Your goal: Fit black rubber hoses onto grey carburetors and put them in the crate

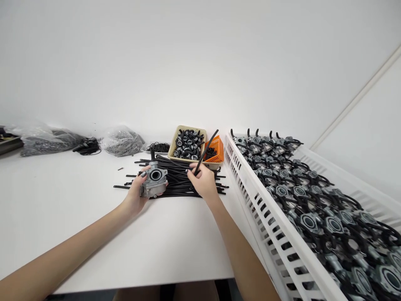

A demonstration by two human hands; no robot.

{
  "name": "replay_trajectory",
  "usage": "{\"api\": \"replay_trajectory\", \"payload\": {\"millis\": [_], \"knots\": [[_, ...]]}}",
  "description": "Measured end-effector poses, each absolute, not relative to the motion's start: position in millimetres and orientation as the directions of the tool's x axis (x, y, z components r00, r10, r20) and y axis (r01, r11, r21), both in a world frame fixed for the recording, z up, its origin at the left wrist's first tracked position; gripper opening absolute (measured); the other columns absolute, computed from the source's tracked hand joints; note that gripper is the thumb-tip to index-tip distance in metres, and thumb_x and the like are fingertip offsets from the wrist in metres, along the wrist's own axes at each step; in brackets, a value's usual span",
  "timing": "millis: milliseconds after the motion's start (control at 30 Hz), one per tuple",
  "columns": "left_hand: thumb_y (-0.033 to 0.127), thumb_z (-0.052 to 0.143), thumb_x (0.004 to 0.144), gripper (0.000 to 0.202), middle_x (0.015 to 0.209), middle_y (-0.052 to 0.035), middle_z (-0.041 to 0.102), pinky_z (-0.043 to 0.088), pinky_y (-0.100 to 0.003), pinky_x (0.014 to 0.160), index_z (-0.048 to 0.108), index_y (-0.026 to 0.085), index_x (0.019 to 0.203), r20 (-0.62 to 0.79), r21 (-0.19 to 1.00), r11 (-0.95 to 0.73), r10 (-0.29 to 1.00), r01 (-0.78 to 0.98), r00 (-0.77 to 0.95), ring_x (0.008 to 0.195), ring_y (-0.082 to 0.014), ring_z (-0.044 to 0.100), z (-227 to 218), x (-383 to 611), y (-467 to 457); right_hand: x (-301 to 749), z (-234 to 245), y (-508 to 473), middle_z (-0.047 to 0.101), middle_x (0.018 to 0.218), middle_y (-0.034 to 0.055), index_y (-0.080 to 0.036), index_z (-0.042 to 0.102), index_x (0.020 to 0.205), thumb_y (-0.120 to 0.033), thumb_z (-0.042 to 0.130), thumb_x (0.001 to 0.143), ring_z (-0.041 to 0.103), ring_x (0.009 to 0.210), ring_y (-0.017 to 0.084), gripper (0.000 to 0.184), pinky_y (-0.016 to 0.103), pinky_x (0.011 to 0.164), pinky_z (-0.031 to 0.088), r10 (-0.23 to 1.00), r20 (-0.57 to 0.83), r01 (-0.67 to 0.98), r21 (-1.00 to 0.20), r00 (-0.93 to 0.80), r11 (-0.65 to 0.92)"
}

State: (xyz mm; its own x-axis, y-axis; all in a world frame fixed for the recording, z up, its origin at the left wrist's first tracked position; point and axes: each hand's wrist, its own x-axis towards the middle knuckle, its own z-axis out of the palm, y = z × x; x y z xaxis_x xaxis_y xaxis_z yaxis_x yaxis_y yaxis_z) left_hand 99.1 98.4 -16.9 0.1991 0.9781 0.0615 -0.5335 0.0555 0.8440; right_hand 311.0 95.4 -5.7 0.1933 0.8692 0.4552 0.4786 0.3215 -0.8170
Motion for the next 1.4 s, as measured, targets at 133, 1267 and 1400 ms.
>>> {"api": "replay_trajectory", "payload": {"millis": [133, 1267, 1400], "knots": [[0.050, 0.080, 0.061, 0.064, 0.090, -0.0029, 0.067, 0.054, -0.031, 0.052, 0.050, 0.026, 0.113, 0.049, 0.841, 0.061, 0.981, -0.538, 0.188, 0.069, -0.0223, 0.069, -17, 100, 99, 313, -7, 96, 0.052, 0.044, -0.0033, -0.018, 0.058, 0.060, -0.033, 0.062, 0.079, 0.051, 0.038, 0.011, 0.024, 0.022, 0.040, 0.040, 0.966, 0.240, 0.489, -0.857, 0.093, 0.166], [0.044, 0.080, 0.066, 0.052, 0.102, -0.0018, 0.060, 0.053, -0.024, 0.066, 0.056, 0.025, 0.109, 0.148, 0.840, -0.213, 0.975, -0.498, -0.168, 0.087, -0.0164, 0.060, -24, 99, 100, 241, -19, 72, 0.066, 0.126, 0.0101, -0.020, 0.060, 0.067, -0.043, 0.078, 0.073, 0.057, 0.125, 0.028, 0.029, 0.047, 0.108, 0.039, 0.906, 0.375, -0.293, -0.904, -0.194, 0.311], [0.043, 0.077, 0.071, 0.048, 0.102, -0.0014, 0.062, 0.053, -0.026, 0.071, 0.055, 0.026, 0.110, 0.160, 0.846, -0.258, 0.958, -0.467, -0.239, 0.086, -0.0155, 0.061, -28, 100, 98, 235, -20, 68, 0.065, 0.129, 0.0103, -0.021, 0.057, 0.068, -0.042, 0.076, 0.075, 0.055, 0.128, 0.027, 0.029, 0.047, 0.111, 0.036, 0.912, 0.357, -0.336, -0.900, -0.202, 0.278]]}}
